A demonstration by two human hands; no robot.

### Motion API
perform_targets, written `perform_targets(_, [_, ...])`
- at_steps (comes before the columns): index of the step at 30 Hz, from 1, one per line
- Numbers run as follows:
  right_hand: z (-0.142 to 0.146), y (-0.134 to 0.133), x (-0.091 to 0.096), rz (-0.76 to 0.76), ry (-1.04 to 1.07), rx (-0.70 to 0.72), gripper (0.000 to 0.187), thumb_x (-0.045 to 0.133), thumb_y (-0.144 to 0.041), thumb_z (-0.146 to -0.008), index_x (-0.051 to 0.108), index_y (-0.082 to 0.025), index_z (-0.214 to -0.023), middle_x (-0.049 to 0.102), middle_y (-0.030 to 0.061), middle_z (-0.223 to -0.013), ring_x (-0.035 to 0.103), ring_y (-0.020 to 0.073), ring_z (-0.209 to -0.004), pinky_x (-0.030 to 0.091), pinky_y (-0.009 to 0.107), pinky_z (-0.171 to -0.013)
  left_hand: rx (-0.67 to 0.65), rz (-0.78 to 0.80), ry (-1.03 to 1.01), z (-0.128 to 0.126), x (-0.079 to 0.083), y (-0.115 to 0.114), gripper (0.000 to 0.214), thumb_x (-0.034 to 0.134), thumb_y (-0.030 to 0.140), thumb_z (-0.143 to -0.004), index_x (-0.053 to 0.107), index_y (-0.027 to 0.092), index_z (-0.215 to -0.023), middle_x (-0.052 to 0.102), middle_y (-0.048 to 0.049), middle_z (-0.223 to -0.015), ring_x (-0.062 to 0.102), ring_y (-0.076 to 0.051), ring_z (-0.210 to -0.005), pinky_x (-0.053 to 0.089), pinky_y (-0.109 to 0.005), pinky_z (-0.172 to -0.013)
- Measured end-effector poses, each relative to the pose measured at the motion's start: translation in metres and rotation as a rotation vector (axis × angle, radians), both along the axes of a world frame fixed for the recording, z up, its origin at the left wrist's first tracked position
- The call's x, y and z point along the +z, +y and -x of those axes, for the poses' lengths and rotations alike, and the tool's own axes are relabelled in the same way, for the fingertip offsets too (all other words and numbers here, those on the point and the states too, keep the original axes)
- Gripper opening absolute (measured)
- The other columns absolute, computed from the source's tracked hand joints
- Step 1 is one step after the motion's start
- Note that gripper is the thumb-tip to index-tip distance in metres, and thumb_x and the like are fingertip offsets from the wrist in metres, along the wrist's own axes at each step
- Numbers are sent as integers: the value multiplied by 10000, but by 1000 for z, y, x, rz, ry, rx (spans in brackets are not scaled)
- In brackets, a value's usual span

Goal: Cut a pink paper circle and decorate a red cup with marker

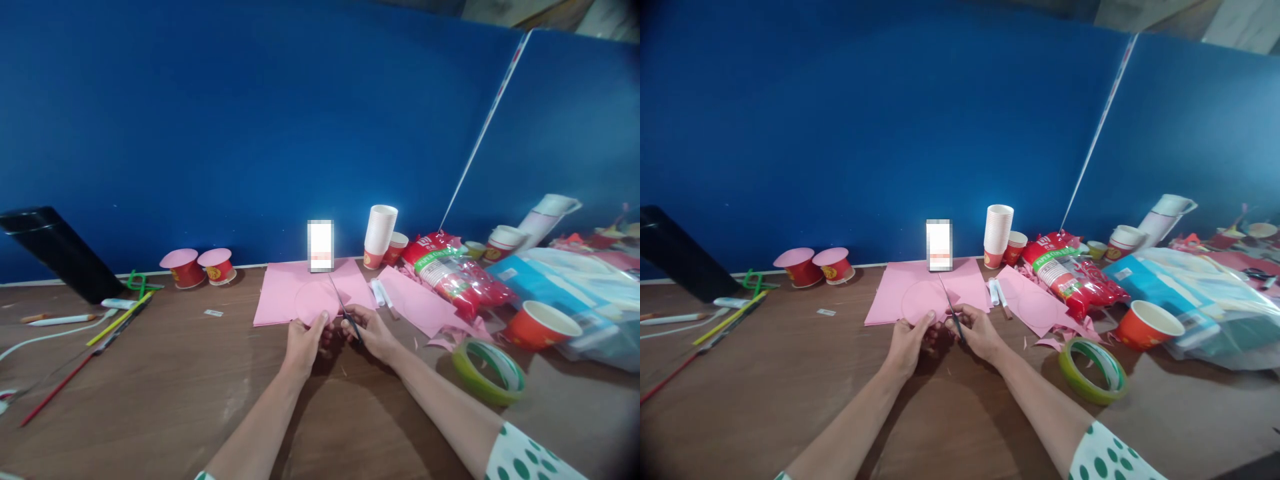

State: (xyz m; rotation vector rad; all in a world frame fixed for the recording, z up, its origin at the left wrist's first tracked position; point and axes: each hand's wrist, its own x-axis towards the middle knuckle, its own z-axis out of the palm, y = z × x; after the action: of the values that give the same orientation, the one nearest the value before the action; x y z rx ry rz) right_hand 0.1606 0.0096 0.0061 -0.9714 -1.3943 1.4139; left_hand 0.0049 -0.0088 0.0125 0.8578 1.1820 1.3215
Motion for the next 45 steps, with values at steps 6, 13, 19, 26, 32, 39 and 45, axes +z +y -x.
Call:
perform_targets(6, [0, -1, 2, 11, -4, 0, 481, 789, -502, -677, 641, -154, -973, 582, -42, -610, 505, 93, -507, 420, 240, -514, -2, 2, 1, 0, 0, 0, 383, 754, 477, -659, 679, 103, -620, 613, -33, -482, 522, -111, -399, 409, -214, -390])
perform_targets(13, [0, -1, 3, -10, -10, 9, 496, 791, -517, -674, 637, -147, -967, 585, -42, -610, 511, 91, -521, 420, 232, -519, 24, -10, -22, 0, -3, 2, 416, 762, 495, -648, 681, 87, -655, 621, -30, -504, 526, -97, -417, 377, -185, -376])
perform_targets(19, [-1, 0, 2, -3, -19, 19, 489, 804, -506, -657, 644, -150, -951, 583, -34, -617, 520, 101, -536, 431, 237, -522, 87, -37, -78, 1, -11, 8, 464, 807, 501, -601, 693, 78, -755, 630, -29, -506, 548, -111, -424, 438, -206, -411])
perform_targets(26, [-3, -1, 3, 16, -21, 41, 493, 804, -500, -671, 636, -150, -975, 587, -33, -638, 521, 89, -533, 442, 228, -535, 90, -6, -35, 1, -5, 5, 426, 808, 473, -603, 674, 84, -714, 599, -14, -474, 519, -104, -401, 396, -197, -368])
perform_targets(32, [-5, -2, 2, 25, -15, 62, 497, 790, -519, -690, 631, -160, -995, 590, -28, -661, 529, 90, -540, 423, 214, -517, 91, 0, -34, 1, -6, 5, 427, 804, 469, -605, 667, 81, -722, 596, -11, -470, 519, -99, -407, 410, -194, -387])
perform_targets(39, [-3, -1, 4, 5, -24, 53, 491, 815, -499, -662, 639, -153, -963, 590, -25, -651, 523, 95, -544, 435, 230, -534, 94, 28, -49, 1, -4, 4, 433, 808, 470, -589, 661, 87, -727, 591, -4, -474, 507, -97, -384, 384, -193, -357])
perform_targets(45, [-2, -1, 6, -2, -20, 40, 499, 816, -513, -649, 648, -152, -950, 575, -34, -626, 503, 92, -535, 428, 230, -522, 81, 18, -55, 1, -6, 5, 419, 801, 454, -613, 662, 87, -761, 590, 1, -478, 507, -97, -380, 379, -190, -355])
